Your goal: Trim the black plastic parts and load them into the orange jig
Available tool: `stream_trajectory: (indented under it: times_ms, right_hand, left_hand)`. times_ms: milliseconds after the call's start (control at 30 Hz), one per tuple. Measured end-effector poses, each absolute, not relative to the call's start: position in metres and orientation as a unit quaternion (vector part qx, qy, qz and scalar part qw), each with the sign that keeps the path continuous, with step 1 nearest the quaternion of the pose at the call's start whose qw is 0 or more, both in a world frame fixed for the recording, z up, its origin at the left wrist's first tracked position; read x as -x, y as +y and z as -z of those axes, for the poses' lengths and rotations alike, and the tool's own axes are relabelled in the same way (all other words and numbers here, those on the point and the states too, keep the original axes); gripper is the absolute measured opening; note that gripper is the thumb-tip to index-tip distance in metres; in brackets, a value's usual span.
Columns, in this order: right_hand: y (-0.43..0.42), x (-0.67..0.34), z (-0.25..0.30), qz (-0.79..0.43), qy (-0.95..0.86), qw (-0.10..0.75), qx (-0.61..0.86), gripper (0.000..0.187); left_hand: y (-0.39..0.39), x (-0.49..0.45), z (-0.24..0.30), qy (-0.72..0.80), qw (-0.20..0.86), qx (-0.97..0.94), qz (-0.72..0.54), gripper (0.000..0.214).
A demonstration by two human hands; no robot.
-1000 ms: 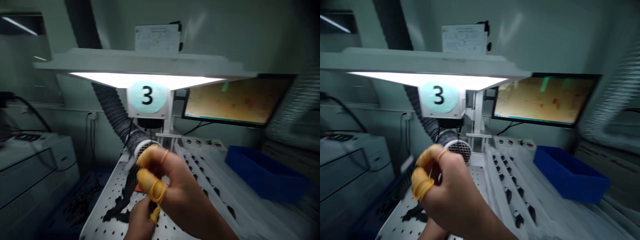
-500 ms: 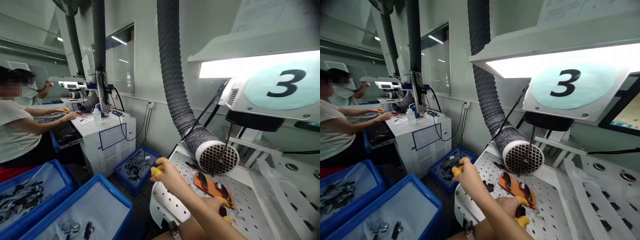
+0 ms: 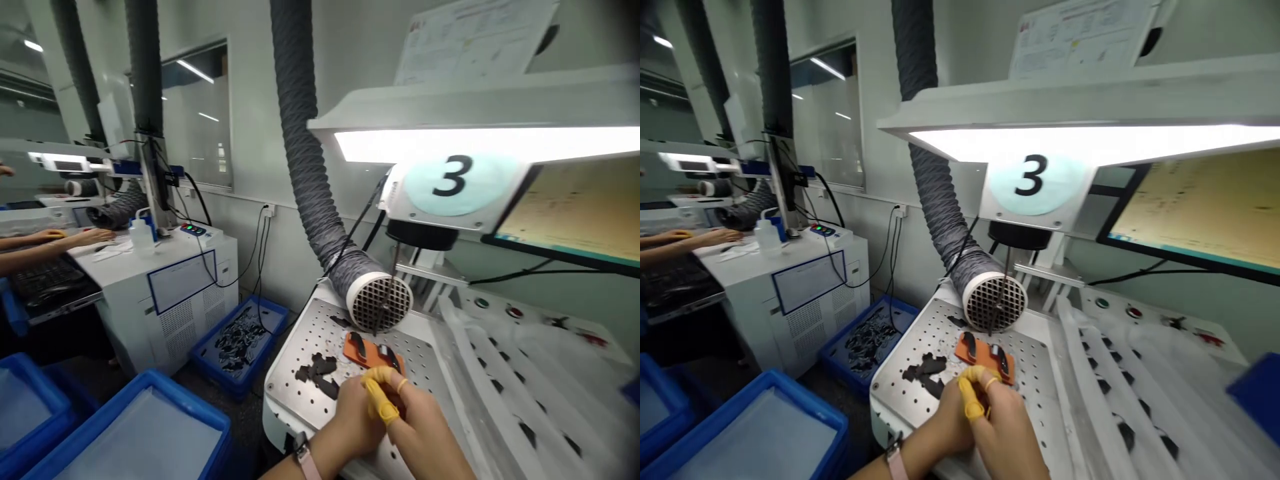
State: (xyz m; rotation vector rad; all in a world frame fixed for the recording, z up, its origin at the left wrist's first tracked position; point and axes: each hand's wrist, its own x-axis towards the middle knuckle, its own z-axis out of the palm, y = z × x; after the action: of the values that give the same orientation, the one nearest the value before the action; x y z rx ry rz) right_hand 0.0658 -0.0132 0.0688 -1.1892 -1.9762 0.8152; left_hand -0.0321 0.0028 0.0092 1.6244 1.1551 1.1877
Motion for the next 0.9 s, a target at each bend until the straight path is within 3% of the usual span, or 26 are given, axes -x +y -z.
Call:
stream_trajectory:
  times_ms: [200, 467, 767, 900]
  right_hand:
    - [0.000, -0.100, -0.016, -0.331, -0.633, 0.466, 0.522, 0.020]
    - [-0.008, -0.098, -0.014, -0.449, -0.606, 0.490, 0.437, 0.006]
    - [0.003, -0.101, -0.002, -0.548, -0.481, 0.545, 0.413, 0.014]
    - [0.003, -0.105, -0.011, -0.570, -0.425, 0.572, 0.409, 0.018]
  left_hand:
    - [-0.003, 0.034, -0.015, 0.459, 0.357, -0.613, -0.535, 0.031]
    - [0.001, 0.035, 0.003, 0.473, 0.406, -0.587, -0.516, 0.048]
    - [-0.005, 0.030, 0.000, 0.485, 0.493, -0.499, -0.523, 0.058]
    - [-0.008, 0.026, -0.002, 0.475, 0.530, -0.478, -0.515, 0.043]
